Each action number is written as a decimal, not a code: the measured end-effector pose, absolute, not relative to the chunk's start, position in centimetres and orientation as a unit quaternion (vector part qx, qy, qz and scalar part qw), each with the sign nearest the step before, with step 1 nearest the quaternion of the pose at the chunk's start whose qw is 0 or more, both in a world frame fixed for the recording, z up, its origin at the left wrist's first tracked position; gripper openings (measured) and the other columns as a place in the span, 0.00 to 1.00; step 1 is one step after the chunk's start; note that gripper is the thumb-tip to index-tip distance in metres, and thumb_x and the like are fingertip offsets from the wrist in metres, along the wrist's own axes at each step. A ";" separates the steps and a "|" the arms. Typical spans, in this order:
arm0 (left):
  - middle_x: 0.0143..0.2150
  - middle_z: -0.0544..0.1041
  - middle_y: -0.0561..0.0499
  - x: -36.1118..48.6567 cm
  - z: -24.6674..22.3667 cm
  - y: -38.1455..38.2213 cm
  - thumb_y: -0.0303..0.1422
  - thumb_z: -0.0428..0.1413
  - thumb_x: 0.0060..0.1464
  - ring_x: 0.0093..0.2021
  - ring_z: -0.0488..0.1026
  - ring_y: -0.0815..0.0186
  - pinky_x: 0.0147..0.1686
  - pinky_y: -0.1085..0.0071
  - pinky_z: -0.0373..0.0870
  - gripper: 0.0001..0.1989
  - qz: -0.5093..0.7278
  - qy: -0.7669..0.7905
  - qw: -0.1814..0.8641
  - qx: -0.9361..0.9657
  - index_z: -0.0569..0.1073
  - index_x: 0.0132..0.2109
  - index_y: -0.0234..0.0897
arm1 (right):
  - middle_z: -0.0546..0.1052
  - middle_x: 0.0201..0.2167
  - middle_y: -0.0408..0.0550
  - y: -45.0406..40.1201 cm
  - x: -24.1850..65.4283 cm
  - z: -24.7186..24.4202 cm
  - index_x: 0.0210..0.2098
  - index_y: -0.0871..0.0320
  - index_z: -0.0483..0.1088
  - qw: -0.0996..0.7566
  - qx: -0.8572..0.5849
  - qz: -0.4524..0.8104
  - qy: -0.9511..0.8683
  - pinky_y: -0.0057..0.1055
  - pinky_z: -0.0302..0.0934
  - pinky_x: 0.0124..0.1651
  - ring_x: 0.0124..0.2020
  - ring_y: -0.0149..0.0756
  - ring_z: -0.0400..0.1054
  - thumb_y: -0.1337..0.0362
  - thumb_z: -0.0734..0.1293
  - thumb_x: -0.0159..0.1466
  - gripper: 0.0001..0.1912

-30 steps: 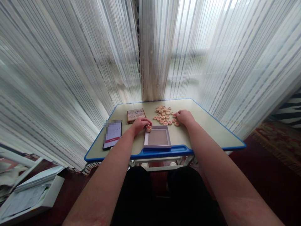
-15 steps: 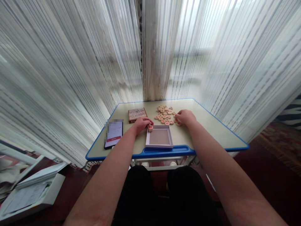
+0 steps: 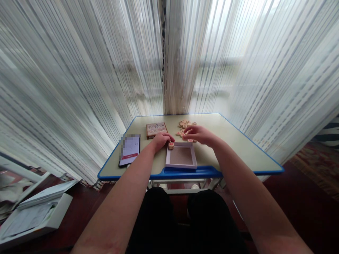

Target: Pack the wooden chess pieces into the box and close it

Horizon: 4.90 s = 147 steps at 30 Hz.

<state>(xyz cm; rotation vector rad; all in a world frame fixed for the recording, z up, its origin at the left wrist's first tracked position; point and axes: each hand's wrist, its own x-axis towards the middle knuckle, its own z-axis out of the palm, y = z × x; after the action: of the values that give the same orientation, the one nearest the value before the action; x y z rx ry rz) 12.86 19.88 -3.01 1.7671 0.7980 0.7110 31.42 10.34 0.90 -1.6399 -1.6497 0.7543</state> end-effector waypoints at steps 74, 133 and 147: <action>0.28 0.75 0.49 13.2 -4.0 21.4 0.24 0.48 0.37 0.30 0.69 0.67 0.35 0.71 0.67 0.12 0.319 0.357 0.411 0.775 0.75 0.28 0.32 | 0.72 0.29 0.48 11.5 28.0 -1.8 0.31 0.55 0.75 0.208 -0.556 -0.062 -0.802 0.31 0.53 0.39 0.36 0.37 0.62 0.60 0.66 0.54 0.08; 0.26 0.74 0.52 13.4 -3.7 21.3 0.20 0.47 0.33 0.27 0.68 0.70 0.31 0.73 0.67 0.18 0.320 0.357 0.534 0.697 0.72 0.35 0.31 | 0.73 0.27 0.45 12.0 27.5 -2.6 0.35 0.54 0.74 0.199 -0.558 0.008 -0.806 0.26 0.52 0.33 0.30 0.33 0.62 0.55 0.65 0.56 0.12; 0.25 0.73 0.52 13.3 -3.8 21.3 0.21 0.47 0.34 0.28 0.69 0.68 0.33 0.72 0.67 0.14 0.336 0.348 0.506 0.714 0.72 0.31 0.31 | 0.73 0.27 0.43 11.5 27.2 -2.1 0.34 0.53 0.74 0.207 -0.578 0.051 -0.787 0.25 0.50 0.29 0.26 0.29 0.62 0.56 0.64 0.56 0.11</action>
<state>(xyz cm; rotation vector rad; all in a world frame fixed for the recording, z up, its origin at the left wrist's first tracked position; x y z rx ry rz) 13.28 21.27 -3.81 1.7217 0.8404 0.8113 27.20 11.55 -2.12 -1.6103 -2.1930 0.1428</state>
